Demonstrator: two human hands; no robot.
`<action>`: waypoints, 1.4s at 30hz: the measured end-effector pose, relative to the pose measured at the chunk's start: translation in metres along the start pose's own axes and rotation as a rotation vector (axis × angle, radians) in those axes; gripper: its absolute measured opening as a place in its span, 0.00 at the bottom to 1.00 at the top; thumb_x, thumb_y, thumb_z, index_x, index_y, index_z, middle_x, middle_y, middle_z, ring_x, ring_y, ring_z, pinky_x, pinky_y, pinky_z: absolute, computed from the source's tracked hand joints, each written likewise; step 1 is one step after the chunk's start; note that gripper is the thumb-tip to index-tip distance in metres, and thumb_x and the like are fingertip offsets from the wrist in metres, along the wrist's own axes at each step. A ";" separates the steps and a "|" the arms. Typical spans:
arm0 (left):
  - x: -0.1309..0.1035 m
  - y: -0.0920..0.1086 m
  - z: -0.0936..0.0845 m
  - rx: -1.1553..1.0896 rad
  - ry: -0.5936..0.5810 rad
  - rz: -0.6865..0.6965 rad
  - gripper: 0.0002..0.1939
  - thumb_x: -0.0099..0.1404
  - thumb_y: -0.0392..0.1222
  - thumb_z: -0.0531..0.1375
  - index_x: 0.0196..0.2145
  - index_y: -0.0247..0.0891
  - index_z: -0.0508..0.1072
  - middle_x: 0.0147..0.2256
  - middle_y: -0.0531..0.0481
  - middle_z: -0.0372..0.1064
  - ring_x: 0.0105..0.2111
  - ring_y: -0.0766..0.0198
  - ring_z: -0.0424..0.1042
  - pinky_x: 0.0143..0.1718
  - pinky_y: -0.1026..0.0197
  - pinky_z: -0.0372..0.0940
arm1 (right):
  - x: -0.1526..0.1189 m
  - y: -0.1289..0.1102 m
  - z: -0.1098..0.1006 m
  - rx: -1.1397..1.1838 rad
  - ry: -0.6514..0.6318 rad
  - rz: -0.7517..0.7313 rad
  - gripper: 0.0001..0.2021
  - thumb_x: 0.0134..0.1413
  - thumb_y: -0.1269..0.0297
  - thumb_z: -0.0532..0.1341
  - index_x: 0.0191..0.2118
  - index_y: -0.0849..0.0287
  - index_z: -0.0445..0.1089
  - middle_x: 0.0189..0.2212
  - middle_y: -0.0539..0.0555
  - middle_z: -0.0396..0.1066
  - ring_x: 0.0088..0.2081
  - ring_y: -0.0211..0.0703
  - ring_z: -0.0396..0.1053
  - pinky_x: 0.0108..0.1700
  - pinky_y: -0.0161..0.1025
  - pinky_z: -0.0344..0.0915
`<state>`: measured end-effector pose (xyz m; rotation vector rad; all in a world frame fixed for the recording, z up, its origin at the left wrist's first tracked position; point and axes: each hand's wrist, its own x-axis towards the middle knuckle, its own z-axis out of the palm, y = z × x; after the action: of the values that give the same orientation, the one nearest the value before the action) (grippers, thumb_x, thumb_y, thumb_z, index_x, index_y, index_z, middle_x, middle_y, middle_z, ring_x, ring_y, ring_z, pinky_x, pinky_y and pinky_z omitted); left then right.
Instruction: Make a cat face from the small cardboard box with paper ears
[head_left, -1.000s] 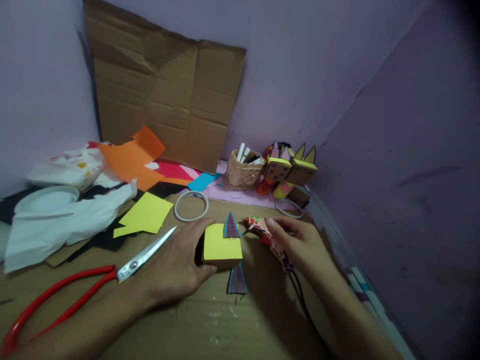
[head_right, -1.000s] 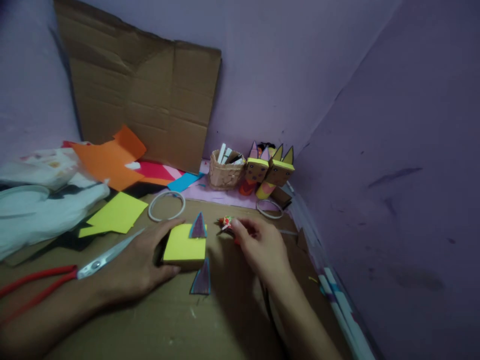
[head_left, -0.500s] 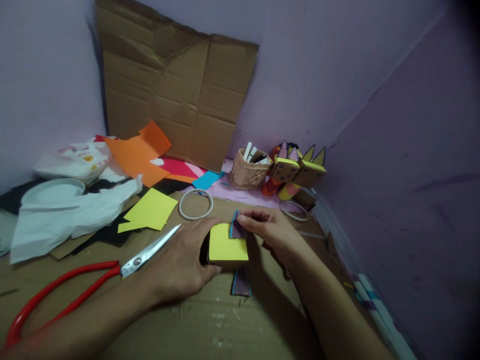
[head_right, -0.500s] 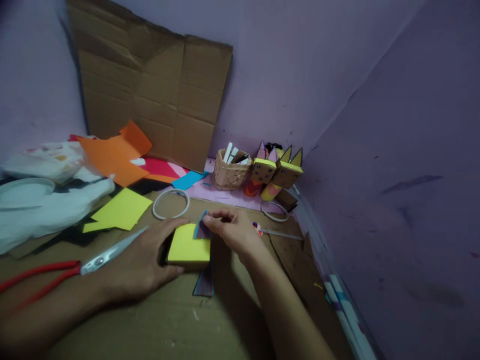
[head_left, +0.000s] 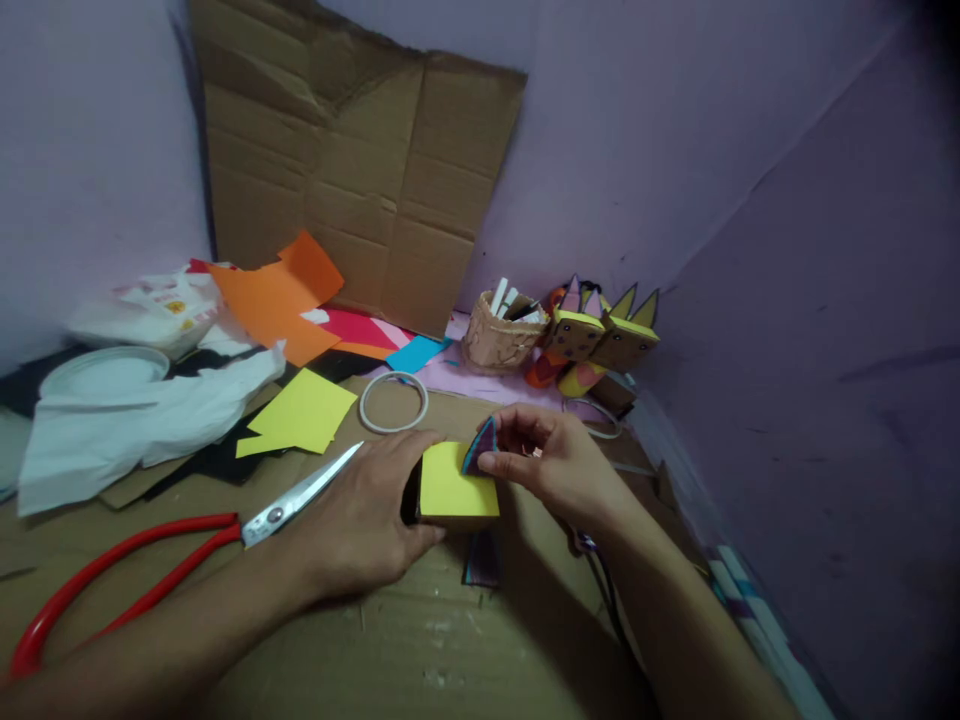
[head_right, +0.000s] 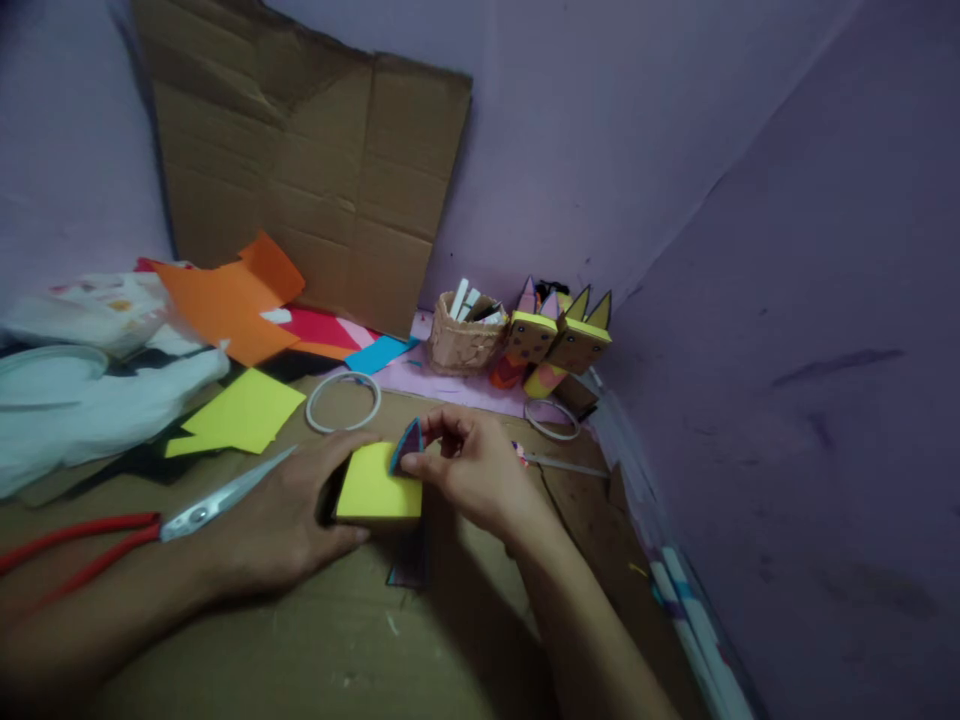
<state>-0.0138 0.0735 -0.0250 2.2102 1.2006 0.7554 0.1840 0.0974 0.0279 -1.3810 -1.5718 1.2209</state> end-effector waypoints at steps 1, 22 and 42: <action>0.000 0.000 0.000 0.007 0.001 -0.002 0.31 0.52 0.37 0.66 0.53 0.45 0.61 0.51 0.47 0.68 0.51 0.50 0.68 0.50 0.50 0.63 | 0.000 0.001 0.000 -0.018 0.002 -0.002 0.07 0.33 0.70 0.67 0.24 0.59 0.70 0.22 0.47 0.69 0.26 0.36 0.62 0.31 0.36 0.59; 0.001 0.000 -0.002 -0.038 -0.048 -0.015 0.32 0.52 0.37 0.67 0.54 0.44 0.63 0.49 0.50 0.69 0.49 0.55 0.68 0.50 0.52 0.62 | -0.013 0.019 0.005 -0.273 0.194 -0.222 0.02 0.41 0.71 0.65 0.26 0.58 0.72 0.22 0.50 0.73 0.25 0.41 0.67 0.28 0.37 0.62; 0.003 0.001 -0.002 -0.075 -0.049 -0.021 0.31 0.51 0.37 0.67 0.53 0.44 0.64 0.48 0.51 0.70 0.48 0.56 0.68 0.49 0.53 0.63 | -0.017 0.013 -0.003 -0.639 0.171 -0.554 0.07 0.42 0.79 0.66 0.26 0.60 0.72 0.22 0.50 0.74 0.24 0.40 0.68 0.28 0.35 0.60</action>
<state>-0.0135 0.0757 -0.0223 2.1399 1.1517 0.7216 0.1937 0.0816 0.0174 -1.2281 -2.1219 0.2660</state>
